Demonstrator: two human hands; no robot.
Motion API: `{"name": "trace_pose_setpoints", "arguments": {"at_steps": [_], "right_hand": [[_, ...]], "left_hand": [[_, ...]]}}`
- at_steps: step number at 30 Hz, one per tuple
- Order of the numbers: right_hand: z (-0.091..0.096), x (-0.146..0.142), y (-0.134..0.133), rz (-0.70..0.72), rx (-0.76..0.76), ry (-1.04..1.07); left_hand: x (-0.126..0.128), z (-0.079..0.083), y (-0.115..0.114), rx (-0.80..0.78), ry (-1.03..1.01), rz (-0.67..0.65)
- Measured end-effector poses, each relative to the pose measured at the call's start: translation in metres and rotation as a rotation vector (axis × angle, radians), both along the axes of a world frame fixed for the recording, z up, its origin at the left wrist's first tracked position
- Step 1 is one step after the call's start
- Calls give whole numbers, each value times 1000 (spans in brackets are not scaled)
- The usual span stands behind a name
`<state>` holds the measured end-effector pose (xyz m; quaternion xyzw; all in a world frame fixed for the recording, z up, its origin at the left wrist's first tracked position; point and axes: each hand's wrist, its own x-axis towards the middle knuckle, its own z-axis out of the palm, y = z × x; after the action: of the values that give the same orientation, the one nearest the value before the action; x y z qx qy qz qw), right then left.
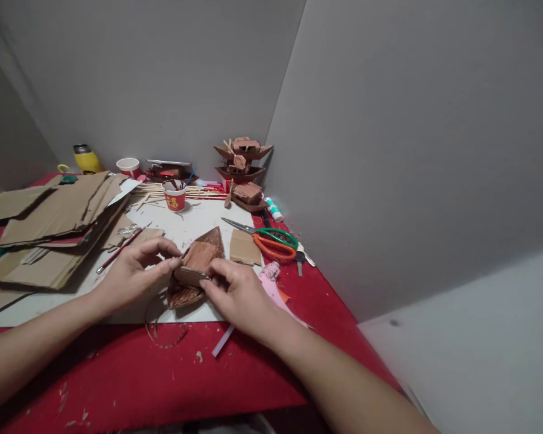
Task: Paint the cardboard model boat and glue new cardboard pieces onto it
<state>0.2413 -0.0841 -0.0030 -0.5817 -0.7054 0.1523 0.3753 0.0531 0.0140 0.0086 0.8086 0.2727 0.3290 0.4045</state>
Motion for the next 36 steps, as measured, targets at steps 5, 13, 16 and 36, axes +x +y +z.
{"name": "trace_pose_setpoints", "arguments": {"at_steps": [5, 13, 16, 36], "right_hand": [[-2, -3, -1, 4, -16, -34], [-4, -1, 0, 31, -54, -114], [-4, 0, 0, 49, -66, -146], [-1, 0, 1, 25, -23, -215]], "left_hand": [[0, -17, 11, -172, -35, 41], [2, -26, 8, -283, -27, -121], [2, -27, 7, -258, -27, -124], [1, -33, 4, -170, 21, -117]]}}
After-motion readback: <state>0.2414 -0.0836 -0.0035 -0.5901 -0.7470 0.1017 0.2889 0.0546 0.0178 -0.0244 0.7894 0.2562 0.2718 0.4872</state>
